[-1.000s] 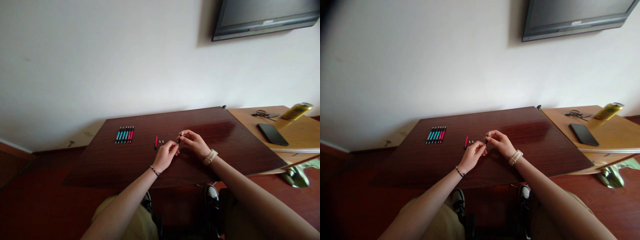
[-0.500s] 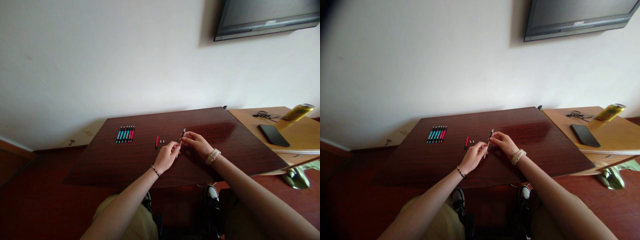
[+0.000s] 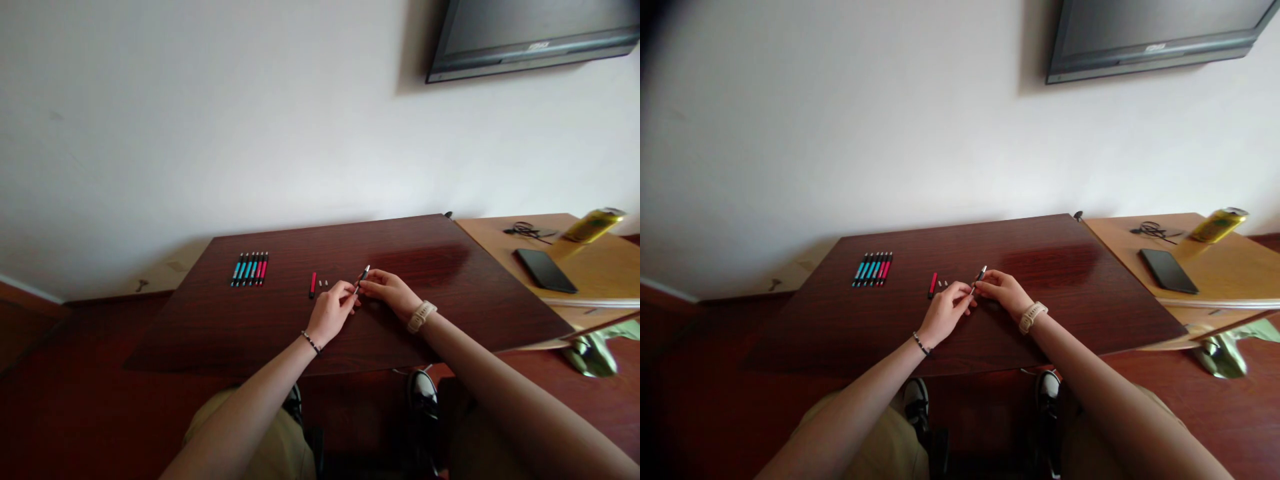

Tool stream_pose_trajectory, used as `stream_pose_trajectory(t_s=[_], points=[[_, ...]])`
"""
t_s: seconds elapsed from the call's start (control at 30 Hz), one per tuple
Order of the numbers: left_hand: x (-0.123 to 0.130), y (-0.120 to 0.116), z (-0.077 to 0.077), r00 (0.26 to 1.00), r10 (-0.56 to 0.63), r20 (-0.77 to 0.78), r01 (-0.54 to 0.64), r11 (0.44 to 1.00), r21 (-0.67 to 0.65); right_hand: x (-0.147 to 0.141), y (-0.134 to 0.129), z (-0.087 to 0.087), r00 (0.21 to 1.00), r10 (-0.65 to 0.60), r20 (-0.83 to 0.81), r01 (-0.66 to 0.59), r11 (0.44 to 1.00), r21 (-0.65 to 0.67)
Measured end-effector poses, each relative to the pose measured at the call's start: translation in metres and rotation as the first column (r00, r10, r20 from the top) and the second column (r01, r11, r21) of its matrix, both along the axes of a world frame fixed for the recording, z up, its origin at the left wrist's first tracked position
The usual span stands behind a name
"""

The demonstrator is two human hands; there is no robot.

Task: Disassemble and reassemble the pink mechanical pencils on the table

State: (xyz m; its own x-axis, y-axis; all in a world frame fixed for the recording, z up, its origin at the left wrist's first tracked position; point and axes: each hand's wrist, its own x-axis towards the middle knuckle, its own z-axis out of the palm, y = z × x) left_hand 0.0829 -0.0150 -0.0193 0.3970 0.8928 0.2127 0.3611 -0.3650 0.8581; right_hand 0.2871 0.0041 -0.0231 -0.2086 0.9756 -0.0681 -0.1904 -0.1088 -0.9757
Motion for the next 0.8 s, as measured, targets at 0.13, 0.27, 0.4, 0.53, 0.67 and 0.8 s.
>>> stream_pose_trajectory(t_s=[0.13, 0.27, 0.4, 0.53, 0.67, 0.8], points=[[0.000, 0.000, 0.000, 0.998, 0.026, 0.062, -0.024, 0.999, -0.036, -0.010, -0.005, 0.000, 0.991, 0.068, 0.118, -0.082, 0.989, 0.124], [0.001, -0.004, 0.005, 0.996, -0.039, 0.076, 0.041, 0.999, -0.031, -0.009, -0.005, 0.003, 0.999, 0.009, 0.047, -0.011, 0.999, 0.041], [0.003, -0.007, 0.007, 0.986, -0.139, 0.095, 0.138, 0.990, 0.014, 0.000, -0.003, 0.005, 0.994, -0.064, -0.089, 0.054, 0.992, -0.110], [0.003, -0.007, 0.005, 0.990, -0.138, 0.030, 0.136, 0.989, 0.055, 0.005, -0.004, 0.007, 0.995, -0.041, -0.093, 0.028, 0.991, -0.129], [0.003, -0.006, 0.005, 0.997, -0.074, -0.002, 0.074, 0.995, 0.069, 0.003, -0.008, 0.006, 1.000, 0.020, -0.024, -0.022, 0.997, -0.076], [0.003, -0.008, 0.006, 0.997, -0.052, -0.060, 0.056, 0.995, 0.080, -0.001, -0.007, -0.001, 0.993, 0.011, 0.114, -0.014, 1.000, 0.021]])
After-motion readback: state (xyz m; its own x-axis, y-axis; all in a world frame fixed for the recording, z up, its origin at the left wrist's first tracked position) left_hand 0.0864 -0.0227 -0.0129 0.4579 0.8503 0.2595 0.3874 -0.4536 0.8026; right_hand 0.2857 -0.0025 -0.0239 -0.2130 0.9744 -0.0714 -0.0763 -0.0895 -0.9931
